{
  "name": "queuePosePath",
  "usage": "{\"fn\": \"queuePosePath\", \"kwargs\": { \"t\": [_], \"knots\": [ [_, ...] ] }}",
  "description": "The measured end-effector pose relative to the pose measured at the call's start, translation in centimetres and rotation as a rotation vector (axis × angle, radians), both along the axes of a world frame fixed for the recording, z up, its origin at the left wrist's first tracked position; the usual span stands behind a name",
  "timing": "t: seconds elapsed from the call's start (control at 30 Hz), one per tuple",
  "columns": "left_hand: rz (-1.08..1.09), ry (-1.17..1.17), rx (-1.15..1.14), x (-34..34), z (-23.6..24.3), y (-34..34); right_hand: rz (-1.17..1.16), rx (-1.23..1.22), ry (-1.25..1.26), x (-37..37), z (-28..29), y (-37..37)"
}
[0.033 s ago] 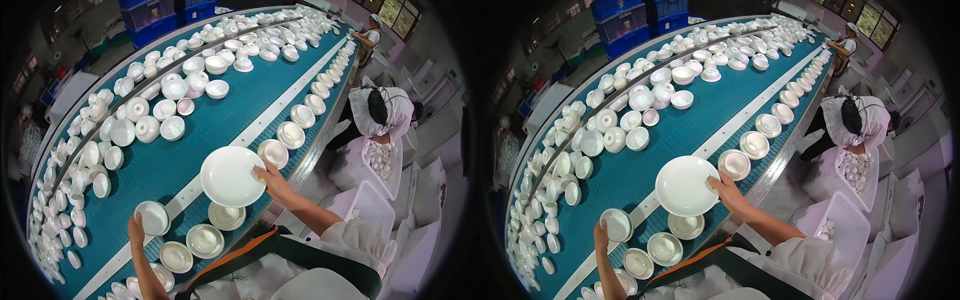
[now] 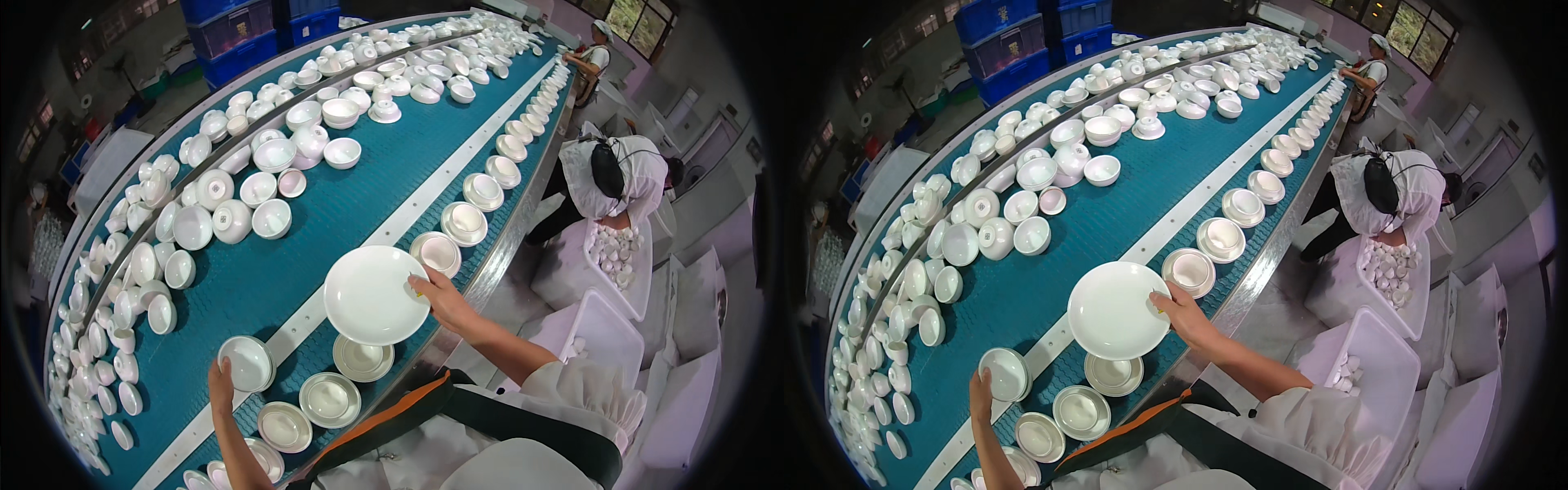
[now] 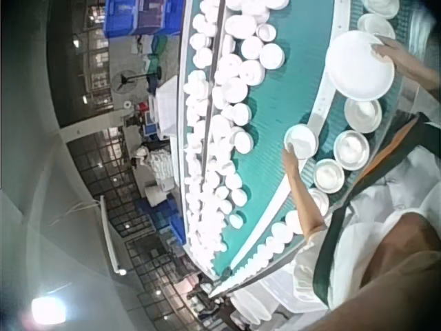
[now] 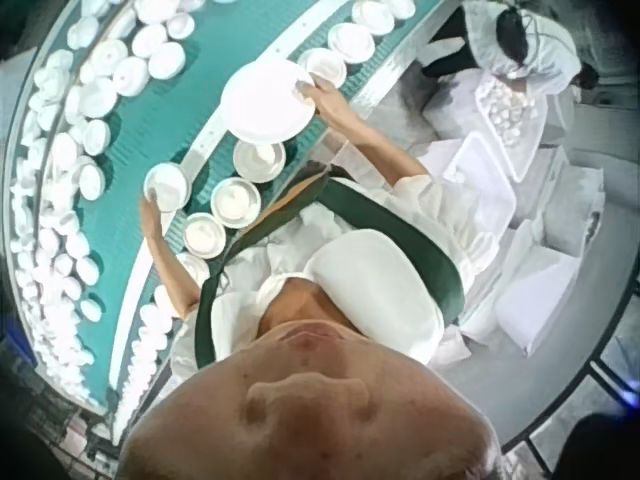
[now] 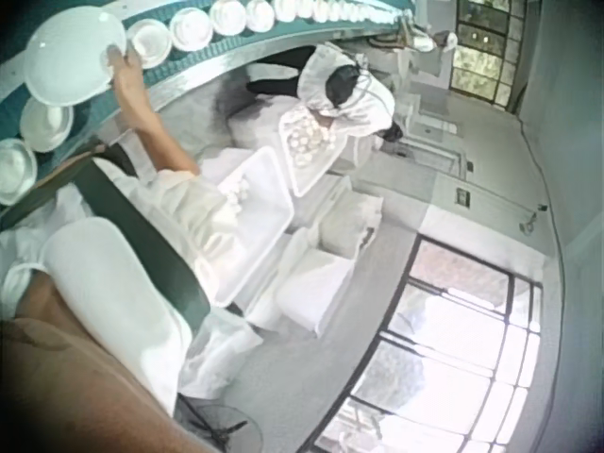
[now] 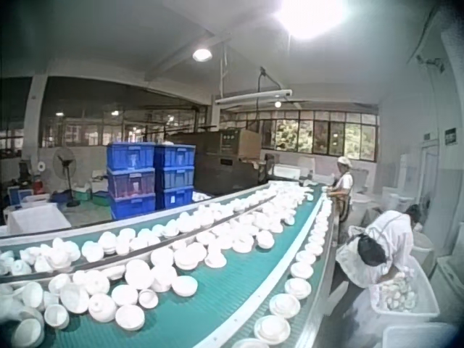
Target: The person sorts ceramic bowls and plates on a conveyor belt, stacking them and placing them into large plastic bins.
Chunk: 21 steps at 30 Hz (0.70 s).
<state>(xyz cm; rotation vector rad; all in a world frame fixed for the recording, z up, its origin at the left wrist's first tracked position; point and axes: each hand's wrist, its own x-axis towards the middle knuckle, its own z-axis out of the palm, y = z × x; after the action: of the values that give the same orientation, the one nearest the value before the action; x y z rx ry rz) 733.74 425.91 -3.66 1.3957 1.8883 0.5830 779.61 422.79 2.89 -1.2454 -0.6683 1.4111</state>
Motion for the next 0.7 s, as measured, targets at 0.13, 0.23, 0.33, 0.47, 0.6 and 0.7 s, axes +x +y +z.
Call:
{"fn": "queuePosePath", "kwargs": {
  "t": [0.13,0.23,0.33,0.47,0.6,0.7],
  "knots": [
    [-0.040,0.023,-0.054,1.9,1.0,-0.1,-0.091,-0.071,0.028,5.1,0.7,0.7],
    [0.101,-0.149,-0.028,4.7,0.0,0.8,-0.288,0.080,0.424,8.5,1.5,4.4],
    [0.143,-0.602,-0.047,12.9,3.5,2.2,-0.348,0.040,0.427,15.9,-0.9,9.2],
    [0.117,-0.659,0.021,21.8,5.3,5.5,-0.314,0.096,0.285,27.3,-1.9,16.3],
    [0.129,-0.596,0.127,31.6,5.2,8.7,-0.363,0.112,0.106,39.7,-2.5,23.9],
    [0.209,-0.591,0.123,39.2,4.6,10.5,-0.324,0.012,0.079,48.5,-3.3,28.4]
  ]
}}
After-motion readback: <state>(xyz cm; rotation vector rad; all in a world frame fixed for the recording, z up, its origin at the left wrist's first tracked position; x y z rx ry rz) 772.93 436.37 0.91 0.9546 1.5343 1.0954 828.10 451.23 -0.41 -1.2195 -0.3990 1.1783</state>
